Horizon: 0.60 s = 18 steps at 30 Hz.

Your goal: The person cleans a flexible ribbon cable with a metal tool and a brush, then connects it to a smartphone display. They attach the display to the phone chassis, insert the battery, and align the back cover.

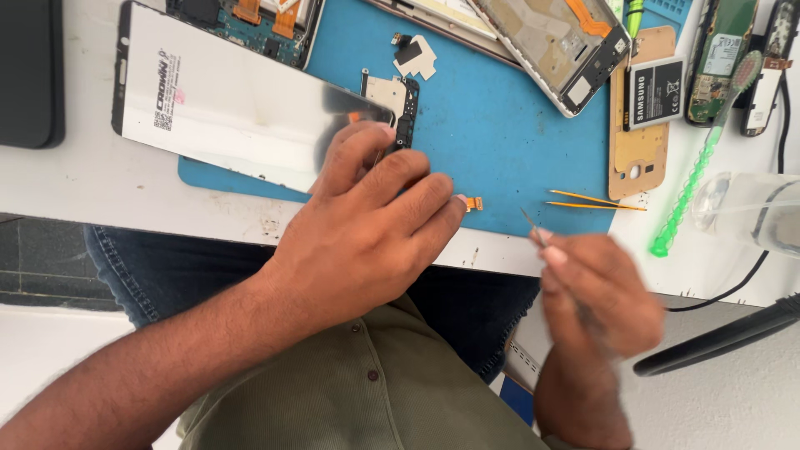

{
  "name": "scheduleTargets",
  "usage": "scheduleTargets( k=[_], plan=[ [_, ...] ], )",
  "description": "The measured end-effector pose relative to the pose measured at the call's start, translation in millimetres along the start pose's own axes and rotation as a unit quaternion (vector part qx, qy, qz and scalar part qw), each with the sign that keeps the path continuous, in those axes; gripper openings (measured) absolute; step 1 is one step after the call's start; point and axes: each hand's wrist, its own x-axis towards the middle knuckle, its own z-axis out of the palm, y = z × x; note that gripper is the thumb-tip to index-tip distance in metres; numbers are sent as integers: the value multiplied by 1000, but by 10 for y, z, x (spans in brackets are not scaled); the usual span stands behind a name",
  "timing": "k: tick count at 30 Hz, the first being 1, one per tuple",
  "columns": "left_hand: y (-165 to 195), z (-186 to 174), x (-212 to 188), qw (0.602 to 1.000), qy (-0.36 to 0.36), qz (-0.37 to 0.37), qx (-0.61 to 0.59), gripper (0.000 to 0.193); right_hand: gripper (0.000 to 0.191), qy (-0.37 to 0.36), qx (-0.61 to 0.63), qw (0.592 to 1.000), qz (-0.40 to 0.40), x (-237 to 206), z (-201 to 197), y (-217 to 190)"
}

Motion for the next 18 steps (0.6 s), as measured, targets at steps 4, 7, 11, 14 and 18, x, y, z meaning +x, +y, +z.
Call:
scheduleTargets(
  k=[4, 7, 11, 14, 18],
  plan=[
    [8, 14, -12, 1000, -3, 10, 25, 14, 20, 26, -72, 997, -5, -172, 259, -112],
    [14, 11, -18, 1000, 7, 10, 20, 15, 19, 19, -99, 995, -6, -183, 356, -124],
    [19, -10, -8, 1000, -2, 9, 18, 20, 20, 36, -56, 997, 36, -189, 391, -162],
    [12, -23, 0, 1000, -8, 13, 20, 27, 22, 29, -102, 994, -13, -178, 397, -105],
    [25, -10, 5, 1000, -8, 15, 25, 25, 23, 26, -163, 985, -41, -221, 416, -39]
  ],
)
